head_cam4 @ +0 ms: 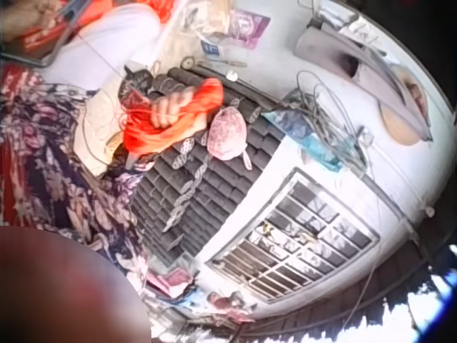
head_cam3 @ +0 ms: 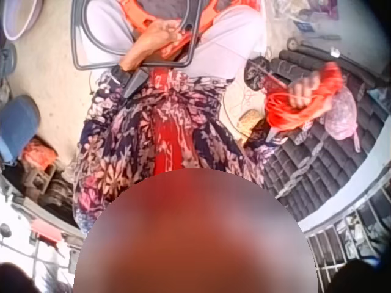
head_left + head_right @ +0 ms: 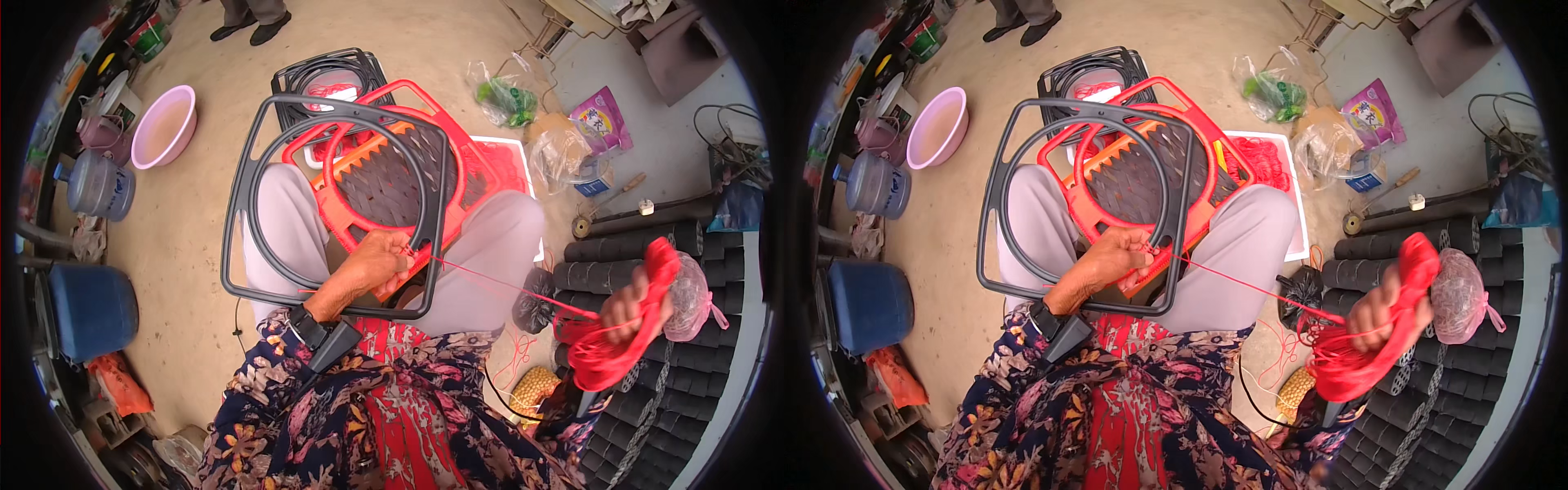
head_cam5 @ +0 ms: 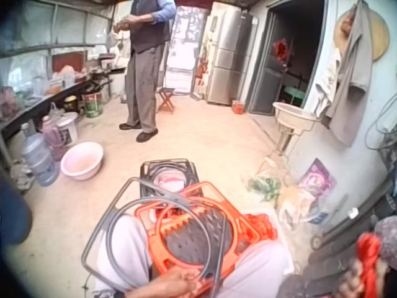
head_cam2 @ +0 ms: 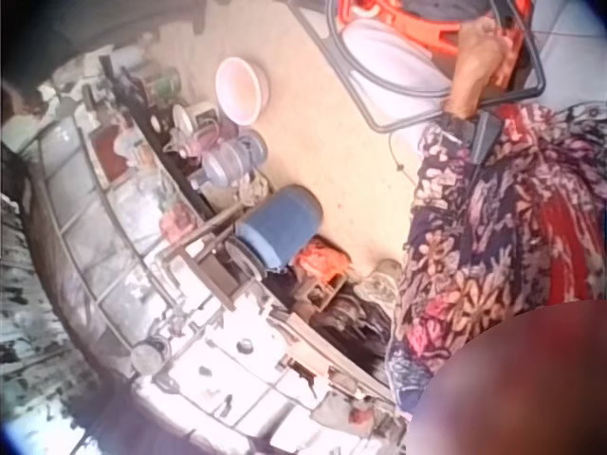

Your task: Winding a red cord around a plastic frame.

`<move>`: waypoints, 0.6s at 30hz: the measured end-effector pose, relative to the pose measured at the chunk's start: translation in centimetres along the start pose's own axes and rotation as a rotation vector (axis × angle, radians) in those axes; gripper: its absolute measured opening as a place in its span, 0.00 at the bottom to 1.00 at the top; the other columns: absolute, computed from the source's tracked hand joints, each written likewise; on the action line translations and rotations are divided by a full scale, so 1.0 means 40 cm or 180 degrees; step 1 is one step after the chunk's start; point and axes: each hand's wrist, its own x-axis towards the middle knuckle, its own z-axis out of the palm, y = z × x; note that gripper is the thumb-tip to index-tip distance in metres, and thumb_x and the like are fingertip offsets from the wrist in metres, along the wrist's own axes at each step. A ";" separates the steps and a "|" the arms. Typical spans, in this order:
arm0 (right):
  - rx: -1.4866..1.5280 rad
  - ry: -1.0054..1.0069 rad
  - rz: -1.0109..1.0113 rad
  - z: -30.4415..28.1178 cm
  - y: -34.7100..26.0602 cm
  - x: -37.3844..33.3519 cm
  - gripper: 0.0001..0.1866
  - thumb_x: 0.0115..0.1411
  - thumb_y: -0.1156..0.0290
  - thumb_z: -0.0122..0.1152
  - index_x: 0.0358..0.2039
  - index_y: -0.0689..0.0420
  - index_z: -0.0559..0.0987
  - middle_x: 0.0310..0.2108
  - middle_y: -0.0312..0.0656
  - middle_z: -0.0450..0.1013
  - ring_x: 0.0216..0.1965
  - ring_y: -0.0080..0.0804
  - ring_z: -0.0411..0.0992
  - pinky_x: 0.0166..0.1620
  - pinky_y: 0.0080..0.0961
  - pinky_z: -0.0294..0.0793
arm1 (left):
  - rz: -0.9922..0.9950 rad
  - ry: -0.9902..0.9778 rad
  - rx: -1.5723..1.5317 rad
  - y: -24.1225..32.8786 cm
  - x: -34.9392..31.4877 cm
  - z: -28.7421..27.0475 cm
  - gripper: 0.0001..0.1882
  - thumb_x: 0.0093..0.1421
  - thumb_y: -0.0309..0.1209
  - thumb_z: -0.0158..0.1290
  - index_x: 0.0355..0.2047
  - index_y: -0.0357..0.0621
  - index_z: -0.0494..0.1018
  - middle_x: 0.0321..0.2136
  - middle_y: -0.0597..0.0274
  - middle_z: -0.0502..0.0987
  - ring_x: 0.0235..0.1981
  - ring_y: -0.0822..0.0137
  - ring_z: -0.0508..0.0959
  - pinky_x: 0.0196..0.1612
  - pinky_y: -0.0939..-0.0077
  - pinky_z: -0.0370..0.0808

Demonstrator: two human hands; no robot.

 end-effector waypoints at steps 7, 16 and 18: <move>-0.0304 -0.0487 0.0023 0.173 -0.061 0.282 0.20 0.67 0.51 0.42 0.37 0.58 0.61 0.14 0.34 0.61 0.09 0.23 0.57 0.11 0.21 0.61 | -0.0093 0.0319 0.0803 0.012 -0.035 0.045 0.08 0.60 0.28 0.48 0.34 0.33 0.70 0.14 0.59 0.72 0.09 0.69 0.71 0.11 0.71 0.64; -0.1447 0.0525 -0.0628 0.244 0.149 0.499 0.21 0.65 0.57 0.50 0.45 0.65 0.72 0.29 0.41 0.74 0.29 0.25 0.73 0.35 0.21 0.74 | 0.0402 0.0554 0.1509 -0.067 -0.033 0.060 0.12 0.56 0.31 0.51 0.31 0.30 0.73 0.17 0.45 0.74 0.20 0.49 0.77 0.27 0.56 0.72; -0.1693 0.0336 -0.0756 0.244 0.170 0.557 0.20 0.64 0.60 0.54 0.46 0.66 0.72 0.33 0.41 0.74 0.34 0.25 0.74 0.40 0.22 0.74 | 0.0738 0.0690 0.1857 -0.072 -0.031 0.068 0.13 0.56 0.32 0.52 0.32 0.30 0.74 0.20 0.40 0.75 0.25 0.42 0.78 0.31 0.52 0.73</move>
